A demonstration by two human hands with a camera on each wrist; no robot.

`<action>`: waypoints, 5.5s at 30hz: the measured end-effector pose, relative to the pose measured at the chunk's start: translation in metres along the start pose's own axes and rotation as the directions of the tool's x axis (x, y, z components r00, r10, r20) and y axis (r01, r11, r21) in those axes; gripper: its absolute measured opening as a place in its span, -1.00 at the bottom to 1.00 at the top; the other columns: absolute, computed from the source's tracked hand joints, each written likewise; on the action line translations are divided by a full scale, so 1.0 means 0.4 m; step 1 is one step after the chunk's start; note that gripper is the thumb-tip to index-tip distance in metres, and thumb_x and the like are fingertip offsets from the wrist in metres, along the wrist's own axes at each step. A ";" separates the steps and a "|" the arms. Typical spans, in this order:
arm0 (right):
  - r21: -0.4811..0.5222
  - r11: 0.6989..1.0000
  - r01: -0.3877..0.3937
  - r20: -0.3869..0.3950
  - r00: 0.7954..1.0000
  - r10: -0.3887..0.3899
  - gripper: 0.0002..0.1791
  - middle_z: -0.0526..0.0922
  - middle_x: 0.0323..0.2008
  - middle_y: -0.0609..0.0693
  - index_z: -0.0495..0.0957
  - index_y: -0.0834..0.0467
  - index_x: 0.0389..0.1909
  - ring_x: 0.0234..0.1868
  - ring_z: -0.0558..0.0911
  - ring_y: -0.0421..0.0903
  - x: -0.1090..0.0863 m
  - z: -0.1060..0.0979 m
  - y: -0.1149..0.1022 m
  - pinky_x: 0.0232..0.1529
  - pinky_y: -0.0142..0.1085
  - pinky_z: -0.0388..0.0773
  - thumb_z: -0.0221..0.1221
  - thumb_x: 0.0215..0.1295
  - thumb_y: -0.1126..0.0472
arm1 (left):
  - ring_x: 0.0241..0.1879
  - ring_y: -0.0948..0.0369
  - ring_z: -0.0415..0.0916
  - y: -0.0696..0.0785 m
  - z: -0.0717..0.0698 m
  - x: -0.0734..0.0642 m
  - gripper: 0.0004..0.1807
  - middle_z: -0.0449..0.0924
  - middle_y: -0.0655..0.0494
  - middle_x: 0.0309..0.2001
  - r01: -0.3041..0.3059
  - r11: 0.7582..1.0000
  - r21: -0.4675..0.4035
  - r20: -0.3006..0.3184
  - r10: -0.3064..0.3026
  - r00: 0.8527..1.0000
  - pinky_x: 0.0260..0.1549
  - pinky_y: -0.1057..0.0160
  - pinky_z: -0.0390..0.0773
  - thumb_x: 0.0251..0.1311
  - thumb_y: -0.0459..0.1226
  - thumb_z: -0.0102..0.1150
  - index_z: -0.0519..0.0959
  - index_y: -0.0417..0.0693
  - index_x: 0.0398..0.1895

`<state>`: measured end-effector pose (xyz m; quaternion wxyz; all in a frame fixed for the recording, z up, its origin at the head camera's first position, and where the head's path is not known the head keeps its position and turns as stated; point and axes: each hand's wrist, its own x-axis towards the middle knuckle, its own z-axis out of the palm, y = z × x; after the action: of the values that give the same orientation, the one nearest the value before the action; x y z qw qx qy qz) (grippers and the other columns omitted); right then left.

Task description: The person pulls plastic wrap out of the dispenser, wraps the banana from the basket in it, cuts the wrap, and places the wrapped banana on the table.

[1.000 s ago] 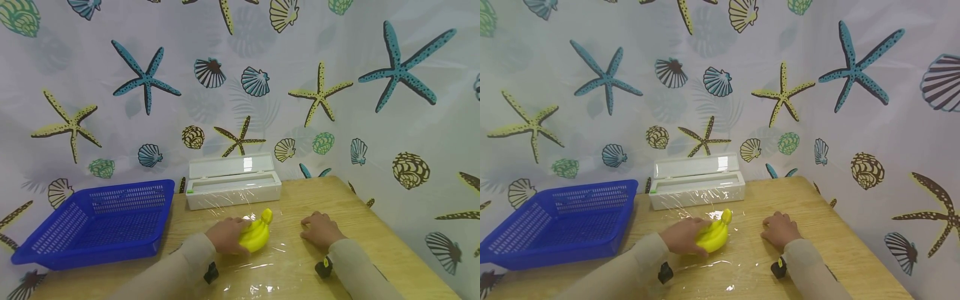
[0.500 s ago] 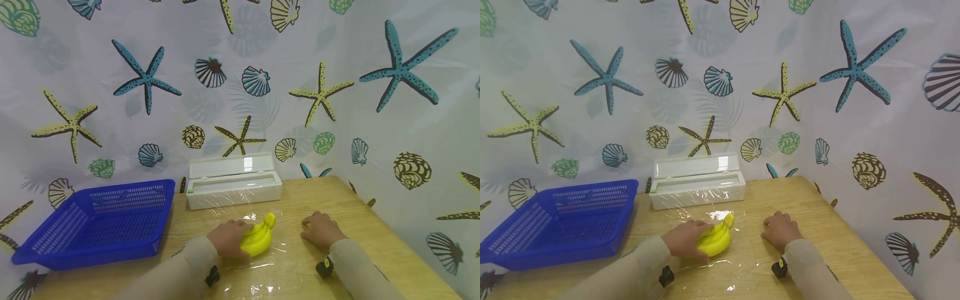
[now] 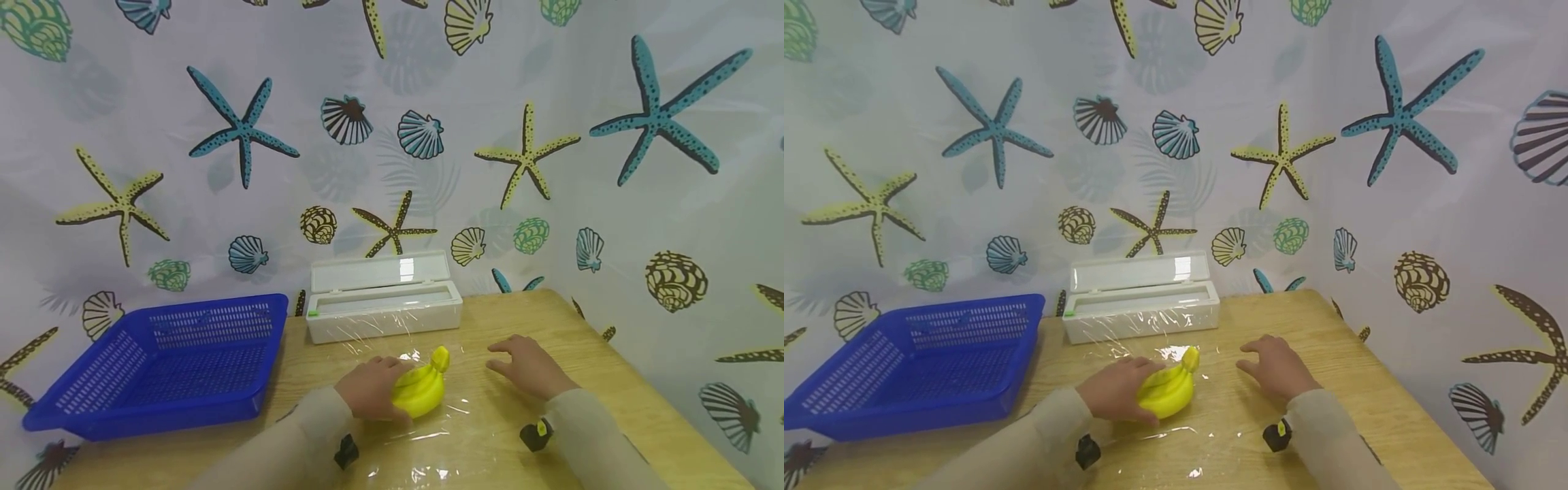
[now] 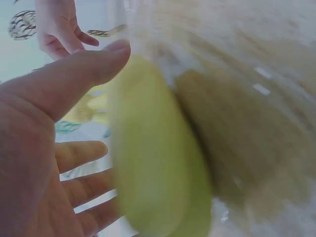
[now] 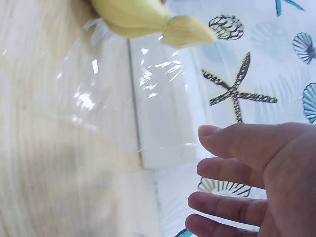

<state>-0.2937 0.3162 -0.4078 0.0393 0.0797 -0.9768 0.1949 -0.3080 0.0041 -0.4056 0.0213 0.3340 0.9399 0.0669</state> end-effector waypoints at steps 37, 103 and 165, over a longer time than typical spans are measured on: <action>-0.018 0.932 0.363 0.238 0.906 -0.349 -0.85 0.66 -0.36 -0.27 0.72 -0.02 -0.31 -0.37 0.47 -0.37 -0.140 -0.005 -0.300 -0.29 -0.38 0.53 0.42 0.13 0.04 | -0.43 0.51 0.38 -0.045 0.003 -0.269 -0.74 0.51 0.48 -0.40 -0.178 0.981 -0.080 0.183 0.190 0.965 -0.37 0.43 0.51 0.09 0.17 0.36 0.67 0.33 -0.28; 0.019 0.905 0.425 0.072 0.902 -0.425 -0.84 0.68 -0.37 -0.15 0.68 0.10 -0.30 -0.42 0.42 -0.36 -0.088 -0.024 -0.260 -0.35 -0.44 0.50 0.19 0.28 0.40 | -0.27 0.31 0.55 -0.087 -0.107 -0.243 -0.71 0.63 0.30 -0.28 -0.108 0.987 0.119 -0.326 0.141 0.935 -0.15 0.22 0.68 0.00 -0.50 0.24 0.70 0.13 -0.38; -0.592 0.746 0.307 -0.091 0.894 -0.440 -0.85 0.63 -0.03 0.02 0.75 0.07 -0.30 0.05 0.47 0.05 -0.015 0.122 -0.270 0.16 -0.03 0.48 0.29 0.19 0.11 | 0.05 0.21 0.57 -0.071 0.014 -0.117 -0.65 0.67 0.25 -0.04 -0.166 0.940 0.297 -0.328 0.264 0.907 0.19 0.16 0.58 0.22 0.07 0.29 0.68 0.17 0.00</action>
<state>-0.2715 0.1997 -0.4128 0.2094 0.2369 -0.9428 -0.1058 -0.2888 -0.0467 -0.4152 -0.2045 0.4181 0.8851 0.0042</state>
